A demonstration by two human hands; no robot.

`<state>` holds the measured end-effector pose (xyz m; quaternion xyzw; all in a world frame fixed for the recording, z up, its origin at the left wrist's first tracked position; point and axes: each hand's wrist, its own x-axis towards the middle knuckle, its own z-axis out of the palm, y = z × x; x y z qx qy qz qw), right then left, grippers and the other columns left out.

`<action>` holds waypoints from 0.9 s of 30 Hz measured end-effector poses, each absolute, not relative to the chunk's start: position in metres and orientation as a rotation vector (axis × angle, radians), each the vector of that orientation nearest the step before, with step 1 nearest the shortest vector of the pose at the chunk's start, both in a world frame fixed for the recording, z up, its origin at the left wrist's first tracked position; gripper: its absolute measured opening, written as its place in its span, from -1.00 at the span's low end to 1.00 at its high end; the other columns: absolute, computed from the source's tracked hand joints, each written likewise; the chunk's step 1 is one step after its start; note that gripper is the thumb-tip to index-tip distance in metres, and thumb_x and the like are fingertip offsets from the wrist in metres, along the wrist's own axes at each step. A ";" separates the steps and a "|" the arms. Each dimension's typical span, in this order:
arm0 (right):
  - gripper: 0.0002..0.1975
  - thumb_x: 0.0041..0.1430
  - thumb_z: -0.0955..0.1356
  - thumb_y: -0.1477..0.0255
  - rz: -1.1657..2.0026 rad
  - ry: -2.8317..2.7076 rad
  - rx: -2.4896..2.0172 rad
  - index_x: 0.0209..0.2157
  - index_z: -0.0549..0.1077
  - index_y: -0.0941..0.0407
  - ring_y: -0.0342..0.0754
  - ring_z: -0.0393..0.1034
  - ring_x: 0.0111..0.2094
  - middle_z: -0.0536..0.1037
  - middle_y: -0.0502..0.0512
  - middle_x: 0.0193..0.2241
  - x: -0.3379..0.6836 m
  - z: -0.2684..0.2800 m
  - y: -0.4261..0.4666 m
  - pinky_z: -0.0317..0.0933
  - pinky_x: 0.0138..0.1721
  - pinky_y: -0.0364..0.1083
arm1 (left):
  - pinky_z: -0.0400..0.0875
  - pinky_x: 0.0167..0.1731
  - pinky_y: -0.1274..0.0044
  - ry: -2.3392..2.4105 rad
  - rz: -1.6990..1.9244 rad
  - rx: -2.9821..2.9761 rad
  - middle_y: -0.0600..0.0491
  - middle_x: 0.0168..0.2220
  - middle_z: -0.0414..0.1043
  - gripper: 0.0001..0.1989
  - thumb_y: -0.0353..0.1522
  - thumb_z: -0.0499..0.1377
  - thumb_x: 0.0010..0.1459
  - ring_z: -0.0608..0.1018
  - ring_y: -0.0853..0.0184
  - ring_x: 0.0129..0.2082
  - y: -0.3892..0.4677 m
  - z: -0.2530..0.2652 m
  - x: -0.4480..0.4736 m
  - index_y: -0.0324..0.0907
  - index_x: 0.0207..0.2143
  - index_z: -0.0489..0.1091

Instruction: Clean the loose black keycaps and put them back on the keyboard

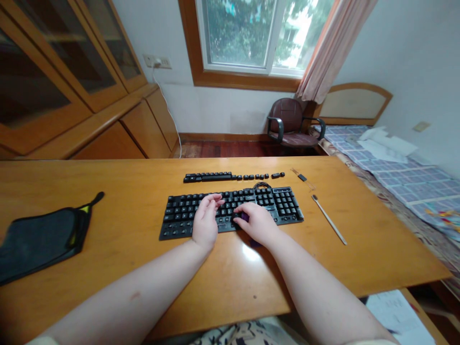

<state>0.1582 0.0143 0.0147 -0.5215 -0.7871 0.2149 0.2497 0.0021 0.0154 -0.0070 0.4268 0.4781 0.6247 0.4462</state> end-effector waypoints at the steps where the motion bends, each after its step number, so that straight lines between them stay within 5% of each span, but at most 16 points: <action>1: -0.82 0.01 0.38 0.44 0.578 -2.165 -1.399 -0.27 0.47 0.07 -0.08 0.39 -0.29 0.52 0.04 -0.29 0.158 0.015 0.014 0.26 -0.22 -0.09 | 0.34 -0.13 0.45 1.188 1.552 1.031 0.02 -0.21 0.41 -0.78 -0.31 -0.04 0.21 0.49 0.33 -0.21 0.017 -0.009 0.003 -0.15 -0.24 0.36; 27: -0.82 0.07 0.32 0.45 0.415 -2.362 -1.402 -0.23 0.44 0.08 -0.09 0.38 -0.27 0.45 0.06 -0.25 0.150 0.017 0.010 0.27 -0.22 -0.13 | 0.35 -0.16 0.46 1.199 1.554 1.057 0.01 -0.22 0.42 -0.74 -0.24 -0.05 0.22 0.48 0.34 -0.25 0.016 -0.011 0.004 -0.15 -0.25 0.36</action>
